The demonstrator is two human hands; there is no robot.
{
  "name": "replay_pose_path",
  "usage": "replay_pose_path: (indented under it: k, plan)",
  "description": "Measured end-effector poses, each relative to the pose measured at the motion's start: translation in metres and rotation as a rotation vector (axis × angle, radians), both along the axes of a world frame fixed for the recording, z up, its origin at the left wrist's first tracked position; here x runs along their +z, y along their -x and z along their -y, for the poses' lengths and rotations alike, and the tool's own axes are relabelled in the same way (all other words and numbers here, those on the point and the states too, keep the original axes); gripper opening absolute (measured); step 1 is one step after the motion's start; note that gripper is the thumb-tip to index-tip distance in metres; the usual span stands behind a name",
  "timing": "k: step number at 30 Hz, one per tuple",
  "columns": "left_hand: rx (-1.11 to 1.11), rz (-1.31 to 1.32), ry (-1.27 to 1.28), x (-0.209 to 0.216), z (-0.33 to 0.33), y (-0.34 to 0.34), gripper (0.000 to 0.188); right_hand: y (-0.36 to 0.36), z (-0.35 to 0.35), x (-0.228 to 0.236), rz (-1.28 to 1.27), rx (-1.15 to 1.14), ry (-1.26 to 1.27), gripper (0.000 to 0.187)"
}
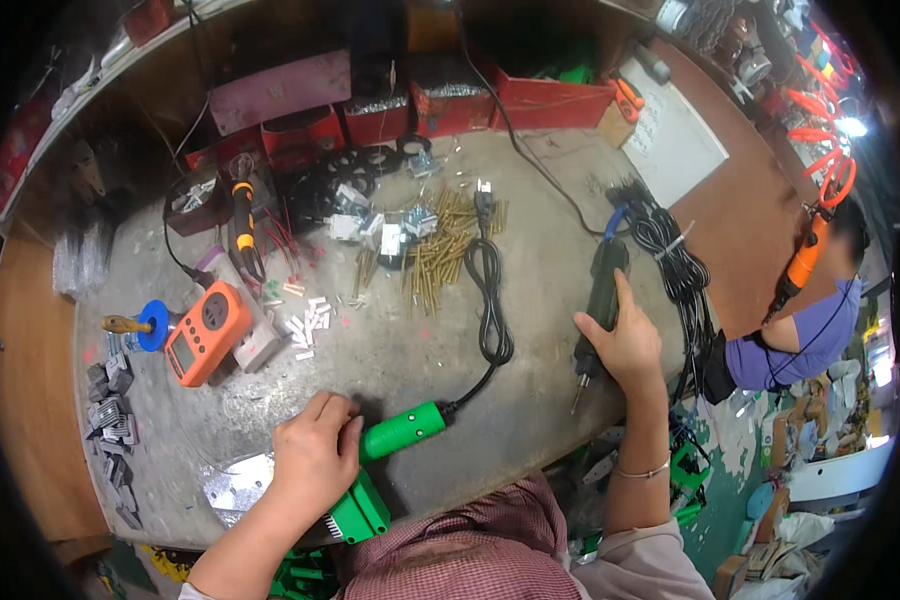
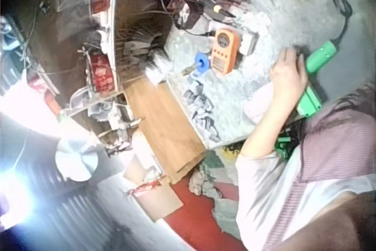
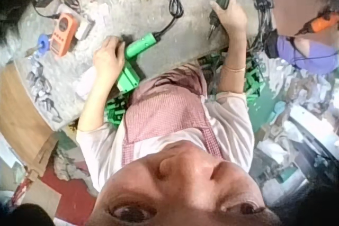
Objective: The person assembles an electric heating tool by driving screws with a power screwdriver, placing electrical components into the plastic casing, soldering wire connections with a soldering iron, and fitting the wiring and power cord into the handle.
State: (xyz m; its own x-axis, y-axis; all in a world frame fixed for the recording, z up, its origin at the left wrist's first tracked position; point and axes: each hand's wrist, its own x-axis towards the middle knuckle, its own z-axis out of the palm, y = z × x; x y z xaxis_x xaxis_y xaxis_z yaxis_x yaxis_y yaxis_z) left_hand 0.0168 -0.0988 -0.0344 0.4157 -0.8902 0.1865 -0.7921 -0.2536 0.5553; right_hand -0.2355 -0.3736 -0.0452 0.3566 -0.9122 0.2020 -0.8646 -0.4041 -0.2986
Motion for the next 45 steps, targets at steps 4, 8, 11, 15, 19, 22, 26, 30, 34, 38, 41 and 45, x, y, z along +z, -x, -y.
replay_pose_path:
  k: [4, 8, 11, 15, 19, 22, 26, 30, 34, 38, 41, 45]
  plan:
    - [0.052, 0.03, -0.011, 0.006, 0.002, 0.004, 0.018, 0.001, 0.016, -0.03, 0.564, -0.089, -0.282, 0.074]
    - [-0.086, 0.133, -0.032, -0.003, 0.006, 0.004, 0.026, -0.018, -0.035, 0.015, 1.325, 0.157, -0.413, 0.066]
    - [-0.171, 0.363, 0.141, 0.008, 0.012, 0.009, 0.041, -0.06, -0.074, 0.075, 1.556, 0.373, -0.698, 0.049]
    - [-0.227, 0.156, -0.258, 0.009, 0.015, 0.024, 0.039, -0.098, -0.102, 0.079, 1.482, 0.743, -0.655, 0.057]
    - [-0.134, 0.086, -0.1, -0.003, 0.013, 0.026, 0.038, -0.12, -0.12, 0.071, 1.306, 0.824, -0.638, 0.061]
    - [-0.106, 0.042, -0.044, -0.008, 0.01, 0.026, 0.04, -0.127, -0.131, 0.068, 1.184, 0.838, -0.748, 0.055]
    - [-0.079, 0.028, 0.007, -0.013, 0.007, 0.032, 0.042, -0.136, -0.13, 0.066, 1.173, 1.015, -0.797, 0.052]
    - [-0.106, 0.029, -0.008, -0.009, 0.011, 0.032, 0.043, -0.14, -0.128, 0.056, 1.288, 1.021, -0.734, 0.051]
    - [-0.083, 0.033, 0.06, -0.016, 0.012, 0.031, 0.039, -0.141, -0.137, 0.067, 1.122, 0.873, -0.614, 0.054]
    - [-0.08, 0.09, 0.033, -0.015, 0.012, 0.031, 0.036, -0.126, -0.13, 0.066, 1.321, 1.082, -0.694, 0.056]
    - [-0.082, 0.103, -0.006, -0.015, 0.012, 0.032, 0.033, -0.122, -0.13, 0.063, 1.222, 1.111, -0.726, 0.054]
    - [-0.129, 0.129, -0.052, -0.008, 0.01, 0.029, 0.027, -0.126, -0.116, 0.054, 1.188, 1.24, -0.805, 0.053]
